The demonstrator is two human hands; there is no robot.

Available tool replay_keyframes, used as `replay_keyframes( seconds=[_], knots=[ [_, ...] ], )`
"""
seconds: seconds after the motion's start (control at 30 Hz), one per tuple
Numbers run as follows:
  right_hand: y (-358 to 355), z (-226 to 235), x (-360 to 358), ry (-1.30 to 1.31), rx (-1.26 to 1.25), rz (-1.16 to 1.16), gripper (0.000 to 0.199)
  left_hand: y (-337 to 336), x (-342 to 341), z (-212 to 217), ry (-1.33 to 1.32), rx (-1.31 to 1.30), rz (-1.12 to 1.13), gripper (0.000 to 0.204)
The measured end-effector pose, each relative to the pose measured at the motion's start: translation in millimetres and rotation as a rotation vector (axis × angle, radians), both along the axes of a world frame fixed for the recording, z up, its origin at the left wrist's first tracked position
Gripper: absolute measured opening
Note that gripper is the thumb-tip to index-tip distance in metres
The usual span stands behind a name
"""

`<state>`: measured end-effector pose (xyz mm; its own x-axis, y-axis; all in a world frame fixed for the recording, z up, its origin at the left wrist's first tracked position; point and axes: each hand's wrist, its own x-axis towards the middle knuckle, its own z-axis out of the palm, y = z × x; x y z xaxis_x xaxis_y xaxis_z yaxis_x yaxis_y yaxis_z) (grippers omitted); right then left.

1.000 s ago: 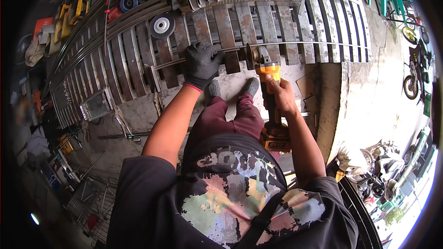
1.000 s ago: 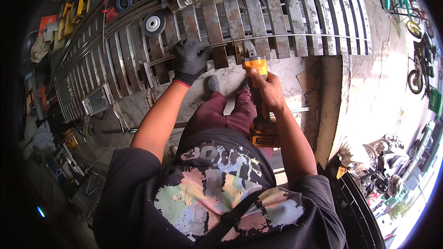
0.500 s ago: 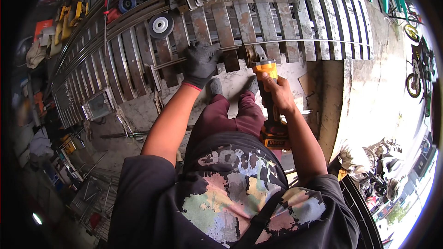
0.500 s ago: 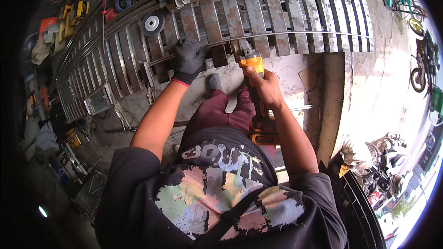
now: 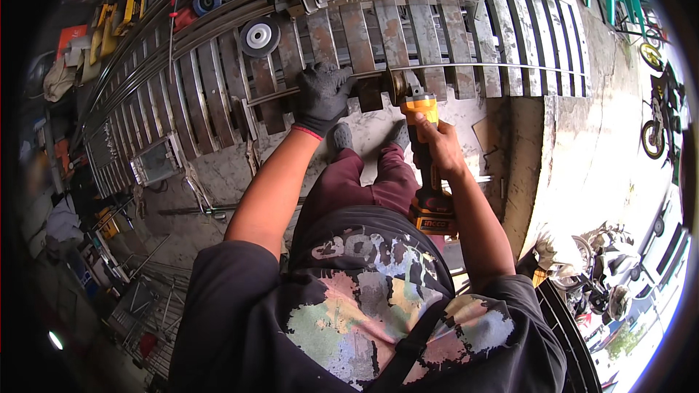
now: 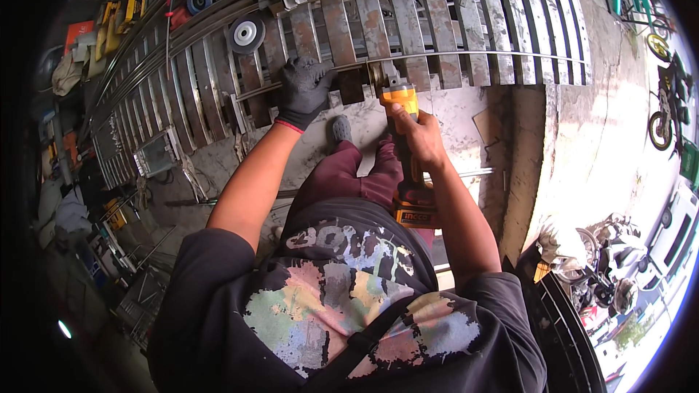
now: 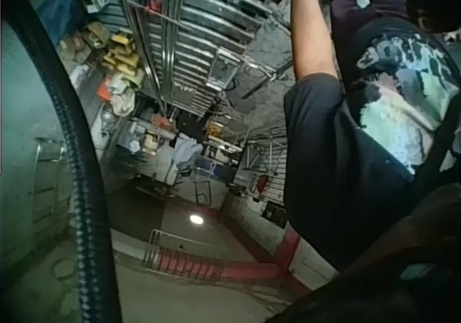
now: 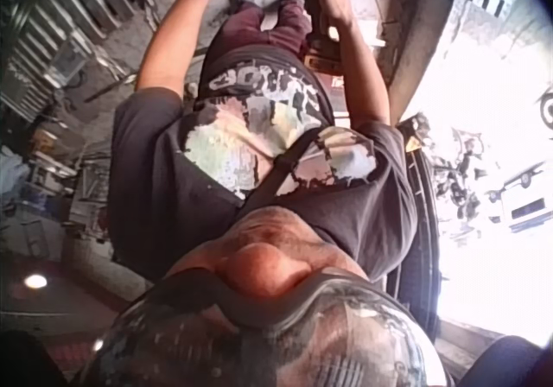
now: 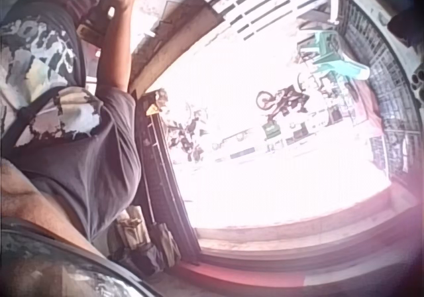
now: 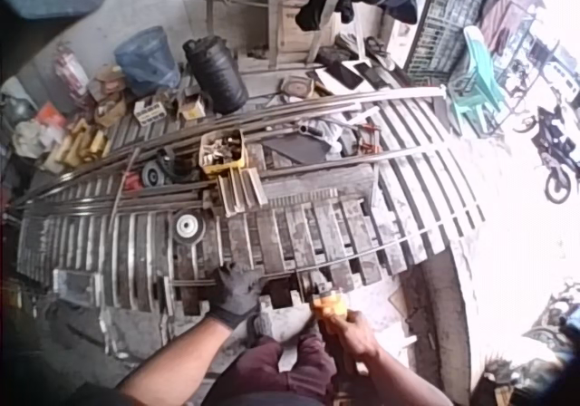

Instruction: Smoothening and cutting metal rods using an angle grinder on a metal fabrication table.

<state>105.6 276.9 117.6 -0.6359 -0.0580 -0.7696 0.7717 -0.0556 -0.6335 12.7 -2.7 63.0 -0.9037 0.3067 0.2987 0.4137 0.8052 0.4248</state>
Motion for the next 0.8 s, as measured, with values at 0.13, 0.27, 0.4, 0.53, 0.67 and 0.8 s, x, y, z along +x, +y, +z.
replay_keyframes(
  seconds=[0.13,0.27,0.4,0.53,0.67,0.8],
  knots=[
    [-3,6,-1,-0.026,-0.007,-0.003,0.05,0,-1,2,-0.025,0.029,0.003,0.01],
    [-4,7,1,-0.026,0.014,-0.002,0.049,0,0,3,-0.025,0.017,-0.003,0.01],
    [-3,-8,4,0.037,0.015,0.021,0.051,3,1,6,-0.015,-0.006,0.025,0.01],
    [-2,-16,5,0.045,0.024,0.027,0.05,1,2,3,-0.038,-0.027,0.036,0.011],
    [3,-23,7,0.039,0.061,0.032,0.051,-1,1,-4,-0.004,0.059,0.003,0.011],
    [2,-21,5,0.053,0.102,0.054,0.055,0,2,-4,-0.019,-0.018,0.005,0.012]
  ],
)
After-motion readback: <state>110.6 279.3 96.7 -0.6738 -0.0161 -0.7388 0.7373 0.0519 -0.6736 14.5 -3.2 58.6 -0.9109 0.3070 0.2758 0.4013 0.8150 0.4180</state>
